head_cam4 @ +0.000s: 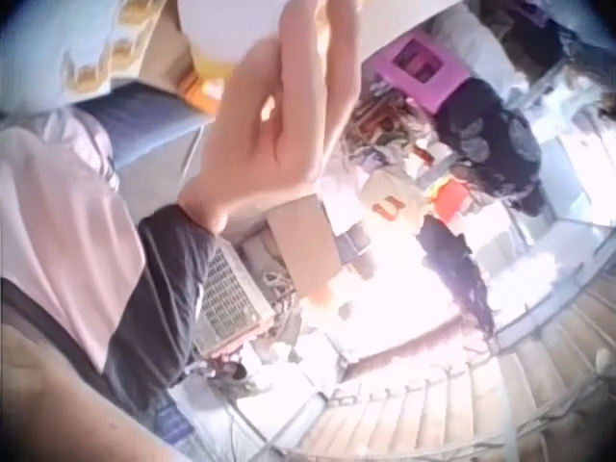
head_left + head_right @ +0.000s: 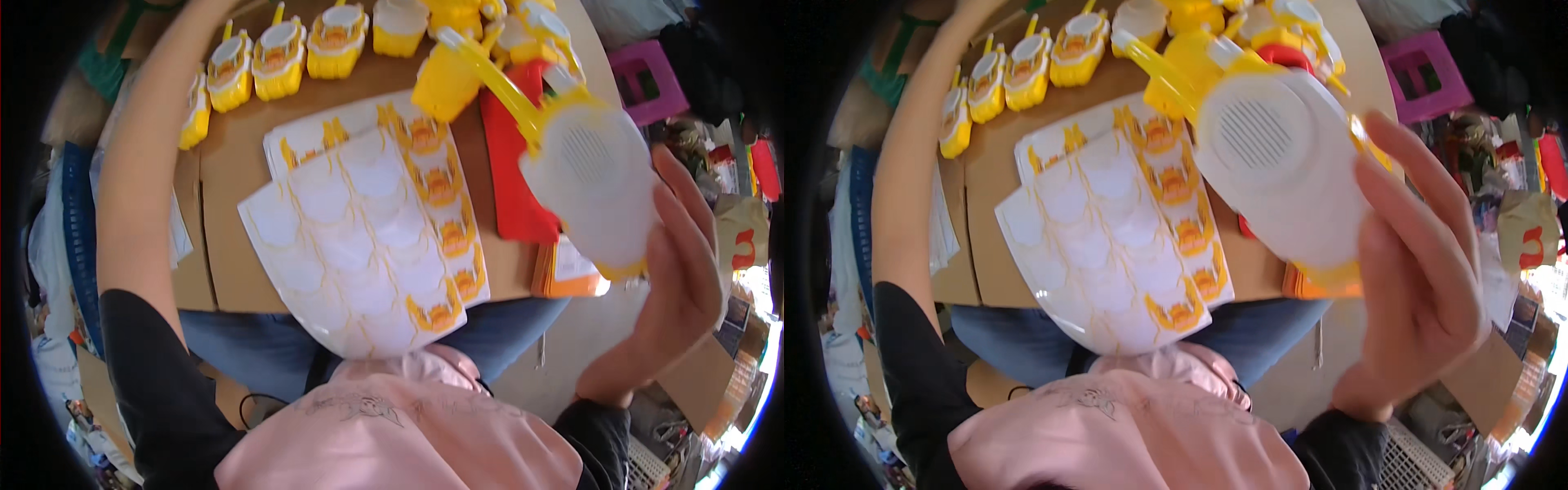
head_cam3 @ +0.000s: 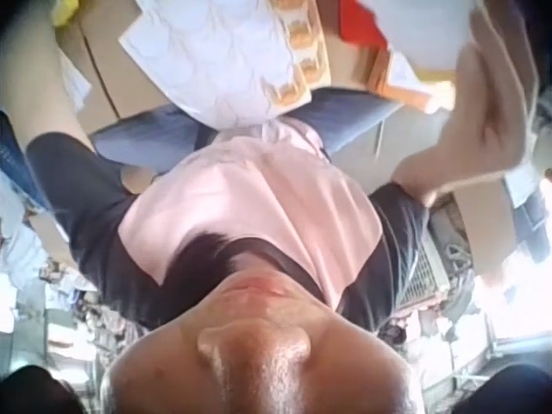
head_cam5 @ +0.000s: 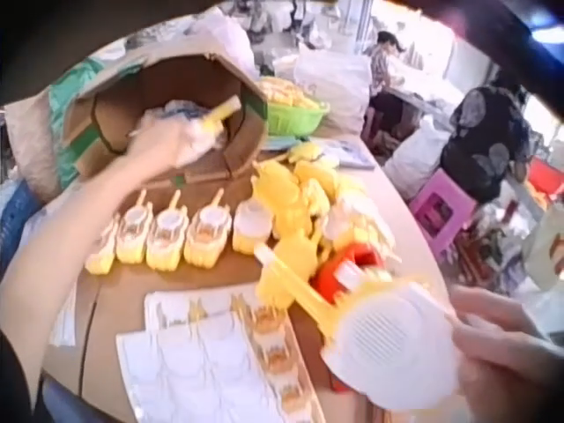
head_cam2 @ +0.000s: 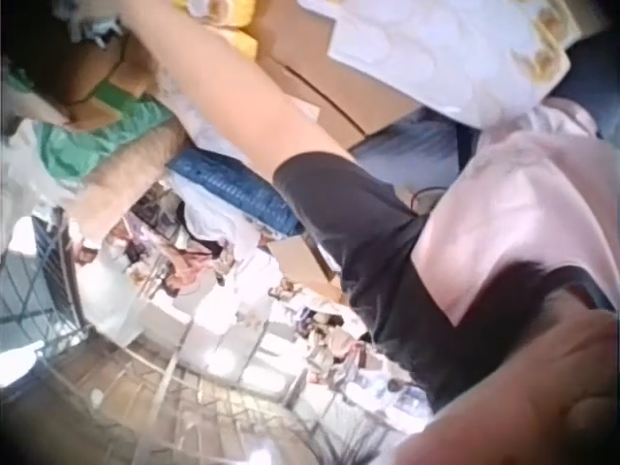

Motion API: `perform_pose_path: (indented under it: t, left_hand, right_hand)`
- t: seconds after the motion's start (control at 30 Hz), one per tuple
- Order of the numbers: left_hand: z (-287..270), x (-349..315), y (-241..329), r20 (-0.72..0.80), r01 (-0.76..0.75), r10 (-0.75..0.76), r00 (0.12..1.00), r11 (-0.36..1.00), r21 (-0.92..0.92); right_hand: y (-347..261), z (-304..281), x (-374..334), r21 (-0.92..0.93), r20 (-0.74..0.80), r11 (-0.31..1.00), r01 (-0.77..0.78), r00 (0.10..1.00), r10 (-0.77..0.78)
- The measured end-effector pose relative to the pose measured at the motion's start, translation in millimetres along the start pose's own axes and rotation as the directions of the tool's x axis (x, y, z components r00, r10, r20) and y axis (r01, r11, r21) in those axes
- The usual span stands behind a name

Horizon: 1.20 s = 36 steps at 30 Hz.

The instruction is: Applying stickers to yellow and white walkie-talkie toys.

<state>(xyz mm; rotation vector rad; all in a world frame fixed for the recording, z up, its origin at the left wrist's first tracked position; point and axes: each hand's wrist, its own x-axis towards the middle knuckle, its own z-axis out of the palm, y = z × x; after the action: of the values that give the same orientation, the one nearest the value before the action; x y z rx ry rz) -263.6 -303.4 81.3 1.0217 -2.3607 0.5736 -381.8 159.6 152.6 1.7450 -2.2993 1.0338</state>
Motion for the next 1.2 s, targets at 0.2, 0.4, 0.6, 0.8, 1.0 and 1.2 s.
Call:
perform_pose_path:
  t: [0.2,0.4,0.6,0.8,1.0,1.2]
  left_hand:
    - [-143,-158,-82,0.386,0.466,-0.277,0.88,0.352,-0.812]
    - [-200,-308,51,0.739,0.752,-0.242,0.629,-0.05,-0.657]
    - [-165,-347,90,0.581,0.702,-0.411,0.702,0.268,-0.659]
    - [-179,-353,92,0.412,0.575,-0.403,0.817,0.53,-0.623]
    - [-210,-331,127,0.124,-0.094,0.224,0.967,0.761,-0.642]
    - [-163,-313,156,0.158,-0.269,0.443,0.882,0.752,-0.601]
  right_hand:
    - [-23,68,-36,0.446,-0.068,0.895,-0.009,0.997,0.044]
    - [-18,134,-69,0.761,0.175,0.565,-0.318,0.94,0.293]
    - [-15,172,-77,0.639,0.122,0.743,-0.2,0.98,0.159]
    - [8,135,-107,0.478,0.082,0.851,-0.218,0.976,0.204]
    - [14,128,-146,0.145,0.053,0.987,-0.066,0.997,0.059]
    - [25,148,-143,0.068,0.094,0.998,0.016,0.995,-0.022]
